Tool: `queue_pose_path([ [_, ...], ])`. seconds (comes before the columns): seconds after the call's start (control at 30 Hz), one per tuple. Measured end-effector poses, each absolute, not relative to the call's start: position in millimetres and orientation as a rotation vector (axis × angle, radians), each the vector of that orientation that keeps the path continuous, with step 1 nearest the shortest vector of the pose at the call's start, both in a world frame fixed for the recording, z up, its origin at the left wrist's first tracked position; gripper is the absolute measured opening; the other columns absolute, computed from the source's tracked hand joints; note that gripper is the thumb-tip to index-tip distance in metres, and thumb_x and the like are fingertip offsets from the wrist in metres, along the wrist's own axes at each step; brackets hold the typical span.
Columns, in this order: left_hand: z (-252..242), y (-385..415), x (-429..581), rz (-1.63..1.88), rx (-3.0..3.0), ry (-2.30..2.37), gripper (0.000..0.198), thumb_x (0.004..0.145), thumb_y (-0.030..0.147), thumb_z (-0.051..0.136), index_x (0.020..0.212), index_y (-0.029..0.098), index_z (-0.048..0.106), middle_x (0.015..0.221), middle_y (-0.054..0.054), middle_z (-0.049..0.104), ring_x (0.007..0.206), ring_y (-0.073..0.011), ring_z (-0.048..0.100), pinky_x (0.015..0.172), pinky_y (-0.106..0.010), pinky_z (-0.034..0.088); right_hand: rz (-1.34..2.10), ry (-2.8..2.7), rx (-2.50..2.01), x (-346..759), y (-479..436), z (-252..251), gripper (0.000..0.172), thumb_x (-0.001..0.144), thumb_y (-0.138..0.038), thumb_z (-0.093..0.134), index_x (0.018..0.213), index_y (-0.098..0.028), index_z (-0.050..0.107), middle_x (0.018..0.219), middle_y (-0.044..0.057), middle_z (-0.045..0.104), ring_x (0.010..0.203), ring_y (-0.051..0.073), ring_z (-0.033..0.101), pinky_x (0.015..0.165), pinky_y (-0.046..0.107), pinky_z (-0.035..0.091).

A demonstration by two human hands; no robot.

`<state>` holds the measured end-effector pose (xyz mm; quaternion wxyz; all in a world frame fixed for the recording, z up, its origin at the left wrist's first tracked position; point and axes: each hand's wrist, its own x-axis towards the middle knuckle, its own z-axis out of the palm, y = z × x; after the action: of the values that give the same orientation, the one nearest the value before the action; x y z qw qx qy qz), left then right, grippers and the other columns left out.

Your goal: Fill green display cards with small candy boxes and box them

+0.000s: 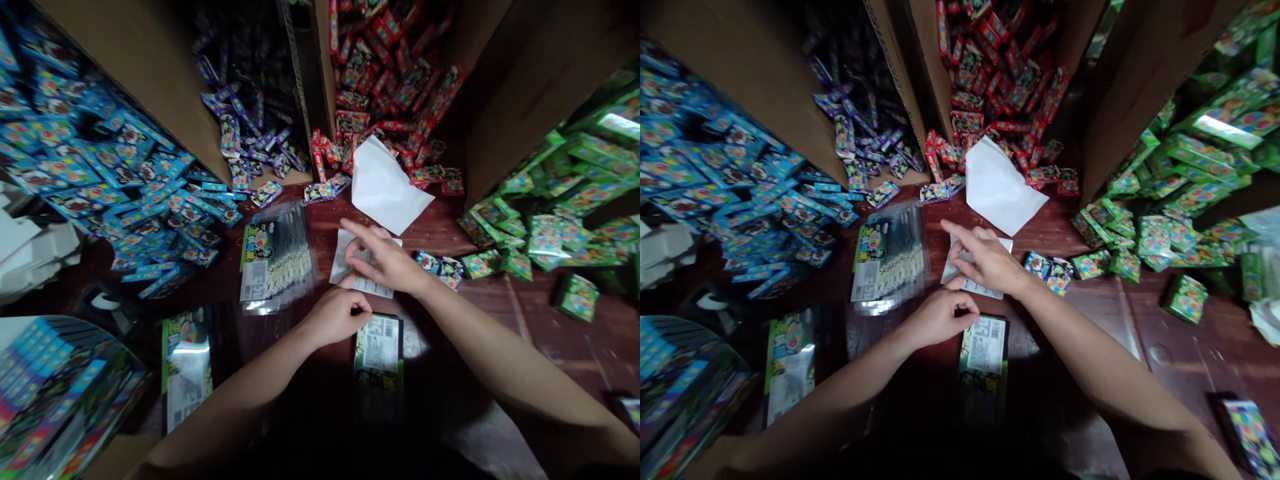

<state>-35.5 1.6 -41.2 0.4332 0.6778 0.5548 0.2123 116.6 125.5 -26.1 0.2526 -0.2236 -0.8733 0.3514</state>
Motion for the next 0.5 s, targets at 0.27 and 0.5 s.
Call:
queue_pose_path([
  [0.27, -14, -21, -28, 0.649, 1.531, 1.321, 0.010, 0.087, 0.022, 0.064, 0.096, 0.022, 0.069, 0.110, -0.005, 0.071, 0.101, -0.0188, 0.069, 0.091, -0.035, 0.053, 1.770, -1.686, -0.915, 209, 34, 7, 0.070, 0.094, -0.026, 0.063, 0.153, -0.031, 0.026, 0.090, -0.001, 0.060, 0.082, 0.015, 0.058, 0.079, 0.033, 0.050],
  [0.5, 1, -29, -13, 0.619, 1.511, 1.287, 0.013, 0.089, 0.026, 0.062, 0.099, 0.019, 0.065, 0.096, -0.003, 0.073, 0.087, -0.0167, 0.068, 0.082, -0.032, 0.053, 1.651, -1.871, -0.854, 211, 19, 0, 0.086, 0.091, -0.021, 0.064, 0.159, -0.030, 0.012, 0.091, -0.001, 0.059, 0.081, 0.014, 0.058, 0.076, 0.031, 0.051],
])
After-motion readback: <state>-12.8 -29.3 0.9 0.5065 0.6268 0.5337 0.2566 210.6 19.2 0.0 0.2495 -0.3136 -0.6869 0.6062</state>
